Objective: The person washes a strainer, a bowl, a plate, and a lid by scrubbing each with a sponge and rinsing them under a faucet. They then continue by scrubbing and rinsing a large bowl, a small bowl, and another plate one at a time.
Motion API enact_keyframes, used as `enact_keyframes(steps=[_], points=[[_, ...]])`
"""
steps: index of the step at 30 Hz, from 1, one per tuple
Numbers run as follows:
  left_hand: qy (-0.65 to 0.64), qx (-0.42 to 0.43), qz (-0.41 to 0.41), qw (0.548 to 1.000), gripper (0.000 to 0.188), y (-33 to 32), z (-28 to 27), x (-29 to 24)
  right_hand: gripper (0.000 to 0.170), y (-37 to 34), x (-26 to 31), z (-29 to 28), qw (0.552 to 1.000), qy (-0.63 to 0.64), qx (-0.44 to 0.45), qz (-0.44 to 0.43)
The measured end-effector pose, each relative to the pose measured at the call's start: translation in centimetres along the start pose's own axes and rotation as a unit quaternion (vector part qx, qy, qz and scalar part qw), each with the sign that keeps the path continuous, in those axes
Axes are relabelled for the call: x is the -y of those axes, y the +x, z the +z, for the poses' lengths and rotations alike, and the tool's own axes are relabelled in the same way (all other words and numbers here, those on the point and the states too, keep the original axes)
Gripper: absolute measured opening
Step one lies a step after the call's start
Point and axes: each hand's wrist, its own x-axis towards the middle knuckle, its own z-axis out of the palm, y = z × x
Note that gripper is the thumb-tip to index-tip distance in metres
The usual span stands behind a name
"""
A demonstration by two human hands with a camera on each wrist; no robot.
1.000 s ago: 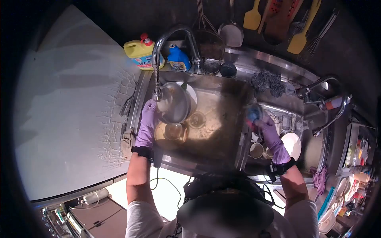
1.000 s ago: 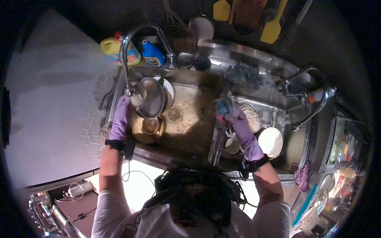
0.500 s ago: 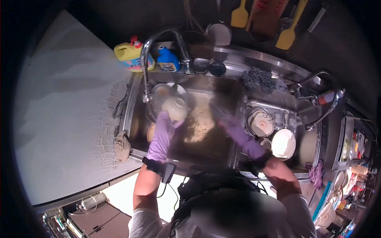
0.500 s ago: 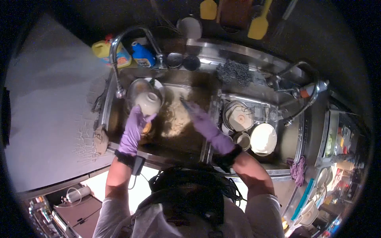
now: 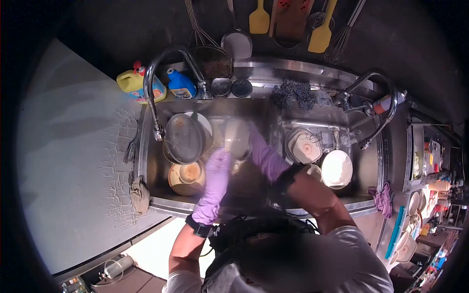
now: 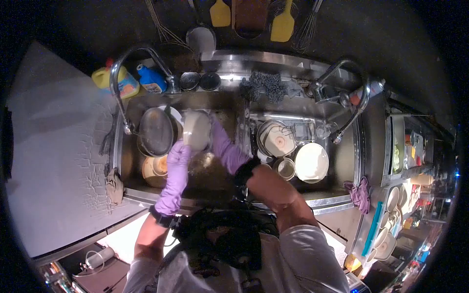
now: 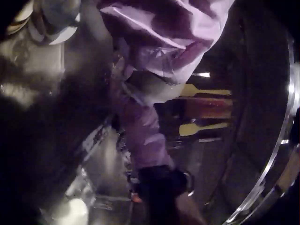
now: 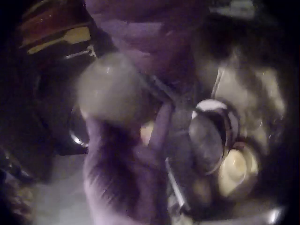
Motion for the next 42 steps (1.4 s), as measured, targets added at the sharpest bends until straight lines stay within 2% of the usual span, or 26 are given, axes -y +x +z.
enact_keyframes(steps=[1,2,3,4,7,8,11,12,13,15,16,18,20,22,23,25,26,29,30,31,32,34,37,38,40,42], points=[[0.111,0.003,0.078,0.991,0.016,0.2,0.2,0.1,0.043,-0.4,-0.8,0.1,0.976,-0.189,-0.055,-0.089],[0.222,0.007,0.155,0.963,0.015,0.7,0.4,0.2,0.044,-0.9,-2.4,1.2,0.907,-0.368,-0.107,-0.174],[0.33,0.013,0.229,0.916,0.015,1.1,0.6,0.3,0.047,-1.6,-2.7,2.3,0.962,-0.188,-0.17,-0.105],[0.36,-0.014,0.311,0.88,0.014,1.5,0.5,0.6,0.049,-2.3,-3.0,3.8,0.965,0.015,-0.254,-0.065],[0.544,0.027,0.346,0.764,0.017,3.1,-0.9,0.2,0.049,-1.9,-3.7,2.0,0.959,0.201,-0.187,-0.074],[0.546,0.049,0.327,0.77,0.022,3.2,-0.9,-0.3,0.043,-2.1,-3.2,6.9,0.955,0.091,-0.267,-0.09],[0.579,0.109,0.255,0.767,0.028,1.3,-0.7,-1.0,0.038,-1.5,-0.7,4.0,0.981,-0.032,-0.187,-0.032],[0.577,0.12,0.301,0.75,0.026,0.7,-0.9,-0.8,0.037,-1.8,0.1,4.2,0.923,-0.333,-0.126,-0.145],[0.543,0.117,0.313,0.771,0.024,0.3,-0.8,-0.6,0.036,-2.2,1.2,7.5,0.761,-0.601,-0.054,-0.241],[0.521,0.093,0.327,0.783,0.02,0.1,-1.0,-0.1,0.037,-2.9,1.8,8.2,0.606,-0.739,-0.03,-0.293],[0.462,0.091,0.253,0.845,0.017,0.5,-0.8,-0.2,0.038,-2.1,0.2,6.4,0.693,-0.661,-0.08,-0.278],[0.391,0.085,0.145,0.905,0.017,1.6,-2.5,0.6,0.039,-2.0,-0.5,5.5,0.612,-0.733,-0.042,-0.293],[0.303,0.097,0.052,0.947,0.019,2.1,-4.7,1.4,0.041,-2.5,-0.2,5.7,0.203,-0.926,0.125,-0.294],[0.221,0.114,0.016,0.968,0.013,2.1,-5.9,2.1,0.046,-3.4,0.2,5.1,0.432,-0.891,0.109,-0.086],[0.276,0.155,0.032,0.948,0.011,2.0,-5.9,1.9,0.048,-4.0,0.1,4.8,0.534,-0.839,0.098,0.023],[0.38,0.229,0.062,0.894,0.009,1.7,-6.2,0.2,0.049,-6.3,-0.3,5.1,0.525,-0.845,0.09,0.054],[0.361,0.237,0.033,0.901,0.006,1.3,-5.5,-0.5,0.049,-7.1,-0.5,5.6,0.52,-0.847,0.086,0.069],[0.315,0.171,0.008,0.934,0.005,1.6,-4.8,0.0,0.049,-7.3,-1.2,5.9,0.485,-0.872,0.023,0.061],[0.289,0.169,0.041,0.941,0.008,2.1,-4.4,-0.2,0.044,-6.8,-1.9,5.6,0.434,-0.899,-0.018,0.054],[0.234,0.122,0.044,0.964,0.017,2.2,-3.0,-0.6,0.042,-6.5,-2.5,5.6,0.442,-0.896,-0.028,-0.02],[0.111,0.071,0.001,0.991,0.023,1.7,-1.0,-1.0,0.04,-6.2,-2.9,5.8,0.447,-0.889,-0.038,-0.095],[-0.085,-0.032,-0.074,0.993,0.032,1.8,0.9,-0.2,0.029,-5.8,-3.9,6.3,0.424,-0.863,-0.043,-0.271],[-0.028,-0.008,-0.053,0.998,0.03,3.3,0.0,1.0,0.023,-6.1,-5.2,7.0,0.151,-0.946,-0.031,-0.286],[-0.064,0.024,-0.081,0.994,0.032,3.8,-1.0,1.5,0.018,-6.2,-5.7,6.8,0.166,-0.95,-0.041,-0.261],[-0.056,0.05,-0.194,0.978,0.03,3.9,-2.2,1.9,0.018,-7.4,-4.4,6.2,0.297,-0.924,0.068,-0.233],[-0.033,0.064,-0.273,0.959,0.029,3.1,-2.7,1.8,0.016,-8.4,-0.9,6.4,0.348,-0.871,0.22,-0.268]])
